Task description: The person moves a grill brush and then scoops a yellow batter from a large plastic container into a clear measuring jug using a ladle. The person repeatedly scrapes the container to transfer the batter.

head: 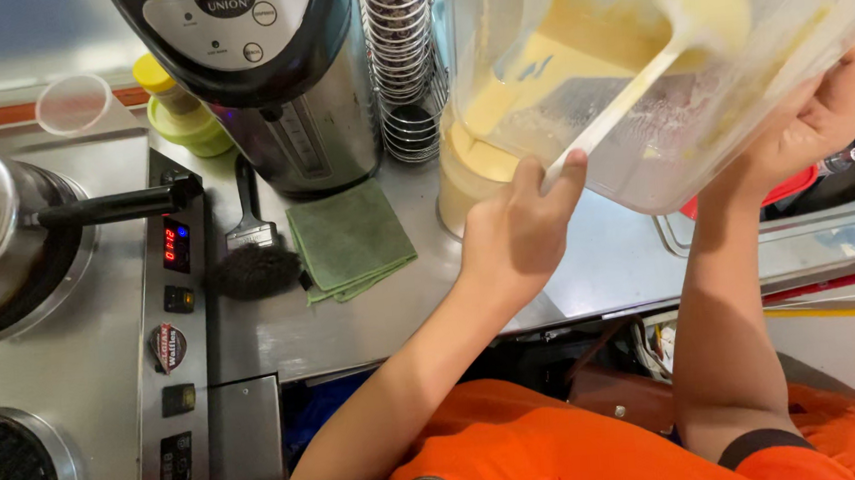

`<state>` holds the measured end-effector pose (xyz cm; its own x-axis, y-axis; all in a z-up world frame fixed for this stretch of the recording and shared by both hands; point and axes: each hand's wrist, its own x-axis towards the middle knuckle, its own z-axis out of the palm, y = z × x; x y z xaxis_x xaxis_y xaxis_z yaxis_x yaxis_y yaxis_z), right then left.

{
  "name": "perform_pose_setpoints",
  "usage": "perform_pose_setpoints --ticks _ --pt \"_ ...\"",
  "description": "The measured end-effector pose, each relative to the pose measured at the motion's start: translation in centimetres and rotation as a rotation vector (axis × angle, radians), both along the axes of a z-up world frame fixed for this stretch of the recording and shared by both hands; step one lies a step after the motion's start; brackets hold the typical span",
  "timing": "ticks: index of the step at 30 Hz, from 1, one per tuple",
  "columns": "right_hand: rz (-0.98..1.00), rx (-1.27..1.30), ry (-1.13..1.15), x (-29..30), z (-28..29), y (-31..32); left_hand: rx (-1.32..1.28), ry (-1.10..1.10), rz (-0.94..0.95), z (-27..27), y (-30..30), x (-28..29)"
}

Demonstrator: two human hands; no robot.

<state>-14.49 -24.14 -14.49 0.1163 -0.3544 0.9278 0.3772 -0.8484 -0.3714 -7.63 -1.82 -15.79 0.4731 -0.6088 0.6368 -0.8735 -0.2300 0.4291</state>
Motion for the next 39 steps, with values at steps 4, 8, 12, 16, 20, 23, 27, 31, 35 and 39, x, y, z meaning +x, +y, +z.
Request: perform_pose_setpoints --ticks 4,8,12,16,20,23,27,31,35,39 --pt "0.046 0.023 -0.014 -0.1 -0.3 0.1 -0.049 -0.017 0.033 0.1 -0.1 0.4" --pt "0.01 0.096 0.009 -0.1 -0.6 0.3 -0.137 -0.065 0.031 1.4 -0.5 1.3" --pt "-0.047 0.108 0.042 -0.3 -1.3 0.0 -0.032 -0.026 -0.018 1.9 0.8 0.8" --pt "-0.067 0.153 0.061 -0.4 -2.1 0.5 -0.077 -0.075 0.037 2.3 1.2 1.9" --pt "-0.064 0.109 0.078 0.2 -2.0 1.4 -0.099 -0.067 -0.003 2.6 1.2 2.4" --pt "0.083 0.214 0.037 0.6 -1.5 1.3 0.042 -0.015 0.018 2.0 1.4 1.8" --pt "0.063 0.246 0.076 0.1 -1.8 1.6 -0.027 -0.071 0.066 0.9 1.8 3.0" --pt "0.023 0.162 0.095 -0.2 -1.4 1.0 -0.039 -0.093 0.145 1.4 1.6 5.1" --pt "0.025 0.141 0.066 -0.7 -1.7 0.5 0.082 -0.183 0.131 1.7 2.9 5.1" --pt "0.099 0.139 0.065 -0.8 -1.2 0.2 0.074 -0.469 0.216 3.8 3.7 7.1"
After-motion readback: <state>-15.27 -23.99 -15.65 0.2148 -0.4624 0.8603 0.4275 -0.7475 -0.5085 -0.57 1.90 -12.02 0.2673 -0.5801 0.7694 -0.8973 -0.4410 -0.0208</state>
